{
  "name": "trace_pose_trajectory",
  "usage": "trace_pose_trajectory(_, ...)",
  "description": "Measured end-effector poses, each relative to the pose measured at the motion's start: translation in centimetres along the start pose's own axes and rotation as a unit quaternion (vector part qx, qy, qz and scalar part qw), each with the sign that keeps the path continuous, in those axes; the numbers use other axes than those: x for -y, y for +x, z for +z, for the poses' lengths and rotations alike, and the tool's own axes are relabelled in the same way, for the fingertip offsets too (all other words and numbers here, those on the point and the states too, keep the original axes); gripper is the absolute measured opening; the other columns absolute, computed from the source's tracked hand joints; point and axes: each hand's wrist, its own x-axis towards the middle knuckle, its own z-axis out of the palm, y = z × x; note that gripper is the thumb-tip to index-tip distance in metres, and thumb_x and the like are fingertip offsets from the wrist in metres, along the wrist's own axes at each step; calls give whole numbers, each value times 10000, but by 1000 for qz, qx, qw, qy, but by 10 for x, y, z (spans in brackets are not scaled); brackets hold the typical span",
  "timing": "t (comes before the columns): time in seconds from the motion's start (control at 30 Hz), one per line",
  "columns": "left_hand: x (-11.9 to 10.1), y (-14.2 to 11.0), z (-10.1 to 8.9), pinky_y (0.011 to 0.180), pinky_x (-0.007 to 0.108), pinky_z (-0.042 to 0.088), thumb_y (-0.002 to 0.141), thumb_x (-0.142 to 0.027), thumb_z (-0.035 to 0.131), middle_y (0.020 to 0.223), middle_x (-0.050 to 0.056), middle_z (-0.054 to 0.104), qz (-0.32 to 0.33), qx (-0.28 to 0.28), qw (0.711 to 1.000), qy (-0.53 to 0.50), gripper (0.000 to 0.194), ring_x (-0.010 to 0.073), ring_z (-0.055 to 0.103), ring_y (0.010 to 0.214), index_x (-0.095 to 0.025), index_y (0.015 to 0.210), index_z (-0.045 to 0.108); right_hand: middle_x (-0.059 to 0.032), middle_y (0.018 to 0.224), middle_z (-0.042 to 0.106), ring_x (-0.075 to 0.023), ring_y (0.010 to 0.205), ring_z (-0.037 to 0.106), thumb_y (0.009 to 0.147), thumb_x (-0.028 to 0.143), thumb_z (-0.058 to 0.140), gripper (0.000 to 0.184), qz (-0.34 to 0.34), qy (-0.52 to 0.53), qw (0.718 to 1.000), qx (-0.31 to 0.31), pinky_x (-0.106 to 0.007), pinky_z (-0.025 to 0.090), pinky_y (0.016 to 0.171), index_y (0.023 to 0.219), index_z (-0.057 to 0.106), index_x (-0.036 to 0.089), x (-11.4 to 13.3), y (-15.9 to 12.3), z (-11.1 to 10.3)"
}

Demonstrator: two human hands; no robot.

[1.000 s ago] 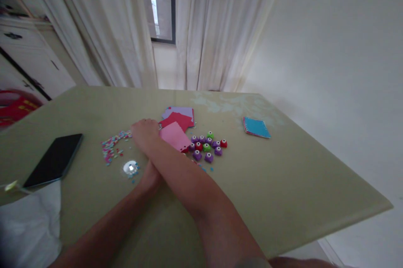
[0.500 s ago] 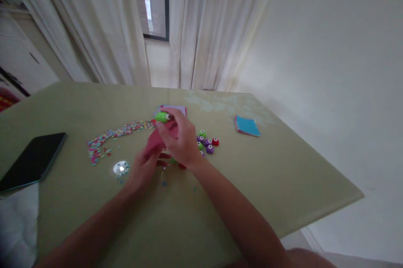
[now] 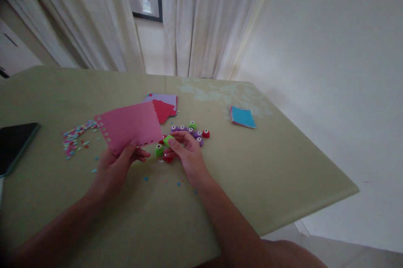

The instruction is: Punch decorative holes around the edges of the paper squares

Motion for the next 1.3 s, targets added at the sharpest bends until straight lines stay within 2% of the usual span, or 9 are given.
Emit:
trace_pose_trajectory(0.13, -1, -7, -1, 675, 336, 632, 927, -537, 667, 736, 35, 786, 12, -3, 1000, 4, 334, 217, 737, 652, -236, 790, 717, 6, 926, 759, -150, 748, 745, 690, 399, 975, 481, 23, 17, 1000, 12, -290, 625, 751, 1072, 735, 229, -4, -4, 4)
trace_pose_trajectory(0.27, 0, -8, -1, 691, 330, 641, 935, -505, 685, 756, 33, 796, 11, -16, 1000, -25, 306, 215, 749, 673, -225, 819, 729, 4, 884, 759, -150, 737, 742, 708, 409, 969, 444, 33, 12, 999, 36, -284, 613, 737, 1049, 765, 213, -4, -5, 3)
trace_pose_trajectory(0.4, 0, -8, -1, 716, 328, 651, 929, -489, 706, 755, 29, 798, 8, -21, 999, -40, 292, 213, 760, 689, -215, 833, 734, 2, 928, 760, -151, 750, 741, 711, 410, 969, 425, 40, 12, 998, 48, -296, 618, 761, 1025, 759, 215, -3, -7, 4)
trace_pose_trajectory(0.63, -4, -10, 0, 751, 355, 666, 919, -523, 723, 821, 42, 822, 18, 19, 1000, 8, 312, 241, 783, 749, -223, 857, 782, -4, 965, 772, -158, 804, 750, 729, 400, 958, 410, 47, -5, 997, 63, -296, 618, 818, 1021, 737, 215, -7, -10, 7)
trace_pose_trajectory(0.83, -8, -9, 0, 767, 361, 662, 914, -510, 717, 808, 44, 827, 31, 0, 999, 36, 306, 250, 789, 757, -227, 832, 798, 4, 994, 771, -152, 809, 748, 709, 354, 967, 420, 45, 1, 997, 70, -288, 611, 802, 1044, 743, 232, -7, -10, 5)
trace_pose_trajectory(1.03, -8, -10, -1, 756, 363, 650, 917, -535, 700, 802, 52, 826, 45, 18, 997, 67, 339, 262, 792, 756, -240, 778, 794, 1, 956, 769, -153, 798, 727, 713, 379, 965, 394, 41, -16, 997, 67, -290, 595, 795, 1012, 755, 231, -5, -10, 6)
trace_pose_trajectory(1.3, -9, -8, -3, 749, 347, 648, 918, -509, 694, 795, 48, 823, 46, 3, 997, 63, 322, 242, 780, 742, -224, 805, 794, -9, 927, 774, -141, 751, 693, 732, 413, 956, 403, 24, -46, 996, 69, -294, 586, 769, 1043, 777, 229, -4, -9, 3)
